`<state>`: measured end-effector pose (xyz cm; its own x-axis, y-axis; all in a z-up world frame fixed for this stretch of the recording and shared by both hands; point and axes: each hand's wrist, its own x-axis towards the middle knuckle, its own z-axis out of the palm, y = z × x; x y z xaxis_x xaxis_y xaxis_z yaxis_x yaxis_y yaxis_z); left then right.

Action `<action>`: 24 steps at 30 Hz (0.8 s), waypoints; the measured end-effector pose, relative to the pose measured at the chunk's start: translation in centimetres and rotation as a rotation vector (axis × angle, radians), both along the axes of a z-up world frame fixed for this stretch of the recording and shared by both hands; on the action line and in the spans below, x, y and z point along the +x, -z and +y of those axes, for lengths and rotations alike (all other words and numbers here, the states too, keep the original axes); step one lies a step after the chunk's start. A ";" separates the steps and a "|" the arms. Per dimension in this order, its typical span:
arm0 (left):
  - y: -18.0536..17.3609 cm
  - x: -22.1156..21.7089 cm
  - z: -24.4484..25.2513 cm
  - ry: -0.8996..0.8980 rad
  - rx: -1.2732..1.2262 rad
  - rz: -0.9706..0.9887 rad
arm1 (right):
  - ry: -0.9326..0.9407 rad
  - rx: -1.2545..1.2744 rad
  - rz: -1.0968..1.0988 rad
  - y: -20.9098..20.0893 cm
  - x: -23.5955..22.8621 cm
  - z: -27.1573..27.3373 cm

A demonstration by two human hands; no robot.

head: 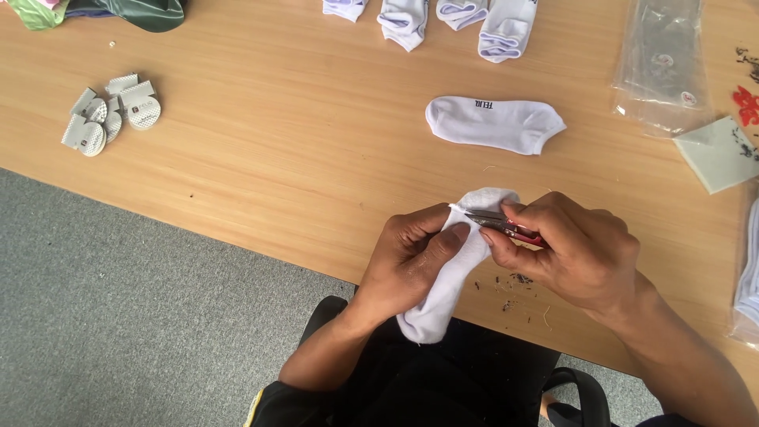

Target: Trimming loose threads from white socks using a thread cutter, folding them, and placing them into individual plastic bags.

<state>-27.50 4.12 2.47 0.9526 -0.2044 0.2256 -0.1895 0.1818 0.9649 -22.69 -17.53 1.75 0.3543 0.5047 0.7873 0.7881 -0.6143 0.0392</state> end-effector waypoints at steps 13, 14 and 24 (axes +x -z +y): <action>0.2 -0.6 -0.4 -0.044 0.016 -0.052 | 0.027 -0.011 0.057 0.1 -0.4 -0.2; 0.1 -0.6 -0.4 -0.052 0.034 -0.046 | 0.015 -0.008 0.056 0.1 -0.3 -0.3; 0.1 0.5 -1.1 -0.106 0.048 -0.114 | -0.081 0.146 0.309 -0.6 0.3 -0.7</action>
